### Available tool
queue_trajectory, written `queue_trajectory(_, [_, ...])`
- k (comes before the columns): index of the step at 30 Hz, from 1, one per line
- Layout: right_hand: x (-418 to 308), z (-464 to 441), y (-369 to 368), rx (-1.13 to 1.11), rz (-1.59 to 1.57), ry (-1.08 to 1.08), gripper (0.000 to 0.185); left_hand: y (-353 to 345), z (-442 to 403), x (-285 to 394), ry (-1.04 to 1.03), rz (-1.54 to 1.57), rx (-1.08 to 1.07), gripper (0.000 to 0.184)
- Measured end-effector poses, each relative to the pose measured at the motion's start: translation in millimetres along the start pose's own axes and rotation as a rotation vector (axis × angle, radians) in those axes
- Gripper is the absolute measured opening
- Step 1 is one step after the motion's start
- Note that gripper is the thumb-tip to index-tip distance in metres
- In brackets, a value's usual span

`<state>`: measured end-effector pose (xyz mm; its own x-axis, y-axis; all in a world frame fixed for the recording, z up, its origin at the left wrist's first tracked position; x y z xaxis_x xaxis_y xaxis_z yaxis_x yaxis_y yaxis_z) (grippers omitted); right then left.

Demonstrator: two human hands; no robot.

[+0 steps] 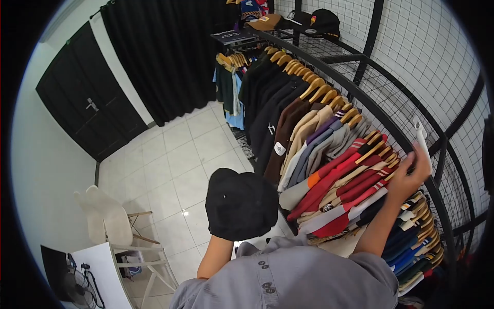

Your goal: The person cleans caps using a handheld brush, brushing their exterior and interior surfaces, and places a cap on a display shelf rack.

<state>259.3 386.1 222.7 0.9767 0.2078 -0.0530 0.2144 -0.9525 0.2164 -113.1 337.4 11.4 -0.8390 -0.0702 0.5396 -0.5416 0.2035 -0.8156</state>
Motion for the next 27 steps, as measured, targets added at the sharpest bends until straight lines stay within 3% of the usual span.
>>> queue_trajectory(1, [10,-16,1,0.068,0.191,0.054,0.027,6,-10,6,-0.004,-0.087,0.063,0.053])
queue_trajectory(3, [34,-31,-15,0.025,0.243,-0.028,0.031,21,-31,15,0.015,-0.174,0.125,0.051])
queue_trajectory(5, [85,-24,-44,-0.135,0.319,-0.117,0.036,24,-55,43,-0.289,-1.540,0.138,0.047])
queue_trajectory(6, [104,-15,-57,-0.278,0.408,-0.152,0.039,23,-66,50,-0.263,-1.548,0.115,0.047])
queue_trajectory(7, [101,-15,-61,-0.377,0.506,-0.155,0.043,18,-72,60,-0.249,-1.321,0.192,0.046])
queue_trajectory(10, [110,-13,-64,-0.474,0.761,-0.204,0.041,22,-94,75,-0.174,-1.085,0.174,0.048])
queue_trajectory(13, [129,-15,-54,-0.413,0.643,-0.386,0.036,27,-109,80,-0.159,-1.206,0.037,0.047])
queue_trajectory(14, [126,-11,-52,-0.423,0.654,-0.385,0.036,27,-110,82,-0.037,-0.895,0.035,0.046])
queue_trajectory(15, [101,-18,-43,-0.287,0.641,-0.271,0.034,28,-112,79,0.076,-0.582,0.038,0.045])
queue_trajectory(16, [73,-24,-35,-0.151,0.621,-0.156,0.031,33,-115,80,0.085,-0.574,0.044,0.045])
queue_trajectory(18, [7,-22,-30,-0.122,0.533,-0.097,0.031,48,-117,62,0.350,0.096,0.115,0.047])
queue_trajectory(20, [-36,-6,-18,0.068,0.145,-0.299,0.035,69,-122,51,0.382,0.080,0.113,0.047])
queue_trajectory(22, [-63,36,-21,0.167,-0.204,-0.328,0.040,94,-126,28,0.418,0.052,0.081,0.046])
queue_trajectory(24, [-96,82,-28,0.101,-0.447,-0.457,0.051,100,-128,9,0.445,0.039,0.039,0.045])
queue_trajectory(26, [-144,94,-33,-0.041,-0.306,-0.249,0.064,94,-124,-7,0.427,-0.045,0.046,0.043])
queue_trajectory(27, [-159,98,-35,-0.146,-0.354,-0.286,0.063,91,-124,-11,0.417,-0.084,0.053,0.042])
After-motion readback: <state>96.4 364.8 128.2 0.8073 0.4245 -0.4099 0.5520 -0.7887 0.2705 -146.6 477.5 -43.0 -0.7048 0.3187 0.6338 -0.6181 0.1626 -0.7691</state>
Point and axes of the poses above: each hand's wrist, its own z-axis away from the middle knuckle, its own y-axis out of the back of the hand, x = y × z, the point moved 6 cm from there along -z, towards the middle knuckle, and after that the axes turned 5 degrees about y, right-handed, at the moved point
